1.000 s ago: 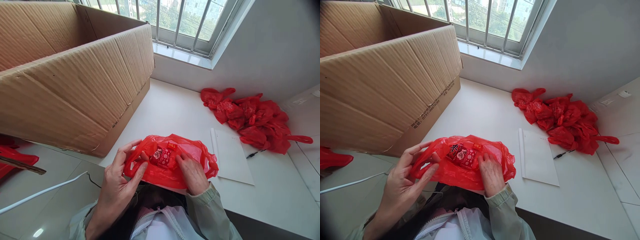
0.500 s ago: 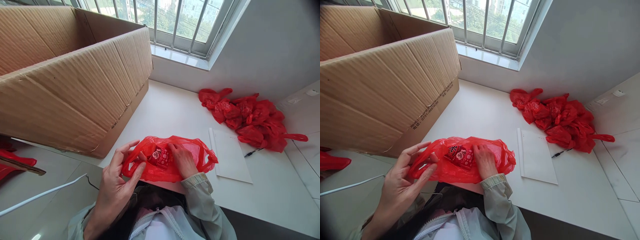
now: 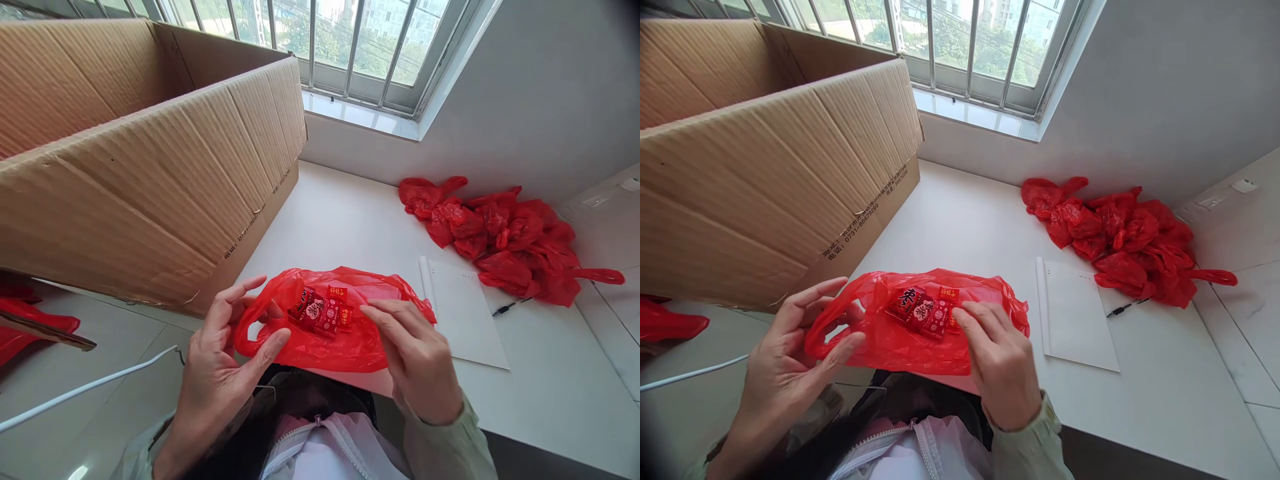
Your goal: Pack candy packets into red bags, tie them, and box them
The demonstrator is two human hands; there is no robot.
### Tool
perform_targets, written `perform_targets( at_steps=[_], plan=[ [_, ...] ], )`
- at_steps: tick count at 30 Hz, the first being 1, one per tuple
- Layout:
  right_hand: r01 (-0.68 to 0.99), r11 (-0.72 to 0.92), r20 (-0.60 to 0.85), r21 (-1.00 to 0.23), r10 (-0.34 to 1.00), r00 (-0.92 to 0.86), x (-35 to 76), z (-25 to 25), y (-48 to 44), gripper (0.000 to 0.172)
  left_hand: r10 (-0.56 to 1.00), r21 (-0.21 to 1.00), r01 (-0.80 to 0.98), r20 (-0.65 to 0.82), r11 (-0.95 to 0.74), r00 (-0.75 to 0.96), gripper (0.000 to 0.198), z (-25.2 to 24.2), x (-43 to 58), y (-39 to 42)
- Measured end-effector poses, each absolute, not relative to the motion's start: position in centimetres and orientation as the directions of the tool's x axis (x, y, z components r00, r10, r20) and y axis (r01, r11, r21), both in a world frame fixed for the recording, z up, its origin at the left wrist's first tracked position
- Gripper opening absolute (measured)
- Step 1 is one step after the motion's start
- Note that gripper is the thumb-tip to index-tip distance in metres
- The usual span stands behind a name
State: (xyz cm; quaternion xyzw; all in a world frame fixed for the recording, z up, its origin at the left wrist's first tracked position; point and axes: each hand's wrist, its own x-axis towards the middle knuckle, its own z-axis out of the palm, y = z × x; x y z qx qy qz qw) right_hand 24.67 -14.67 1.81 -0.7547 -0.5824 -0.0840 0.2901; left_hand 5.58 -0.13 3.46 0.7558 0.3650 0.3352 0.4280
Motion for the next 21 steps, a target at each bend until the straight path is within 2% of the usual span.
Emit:
perform_targets(
  at_steps=[2,4,6,7,10,12,17,19,21],
  plan=[
    [0.932,-0.305,0.611,-0.196,0.706,0.359,25.2,2.6,-16.3,0.038,0.839,0.903,0.238,0.199,-0.358,0.506,0.051,3.7,5.5,0.1],
    [0.876,-0.464,0.618,-0.133,0.652,0.439,25.9,2.4,-17.4,0.046,0.846,0.918,0.206,0.200,-0.337,0.495,0.047,3.8,5.6,0.2],
    [0.819,-0.533,0.502,-0.213,0.659,0.560,26.6,1.6,-18.1,0.058,0.856,0.937,0.174,0.188,-0.303,0.481,0.043,3.9,5.7,0.3],
    [0.785,-0.555,0.420,-0.275,0.665,0.617,26.8,1.1,-18.3,0.058,0.860,0.948,0.151,0.179,-0.282,0.478,0.041,4.0,5.7,0.3],
    [0.692,-0.589,0.254,-0.418,0.655,0.711,27.2,0.4,-18.5,0.038,0.869,0.973,0.075,0.158,-0.217,0.469,0.036,4.3,6.0,0.6],
    [0.676,-0.541,0.260,-0.500,0.651,0.713,27.4,1.0,-18.1,0.029,0.877,0.981,0.037,0.151,-0.189,0.456,0.032,4.8,6.5,0.9],
    [0.656,-0.267,0.365,-0.706,0.656,0.661,29.0,5.6,-15.7,0.032,0.866,0.968,-0.089,0.251,-0.236,0.432,0.033,8.5,9.0,1.7],
    [0.687,-0.141,0.487,-0.713,0.605,0.630,29.6,7.9,-14.8,0.028,0.831,0.941,-0.149,0.338,-0.304,0.442,0.030,10.7,10.3,1.8],
    [0.738,-0.041,0.631,-0.674,0.487,0.604,29.7,9.8,-14.1,0.023,0.784,0.905,-0.198,0.426,-0.378,0.452,0.030,12.8,11.2,1.7]
  ],
)
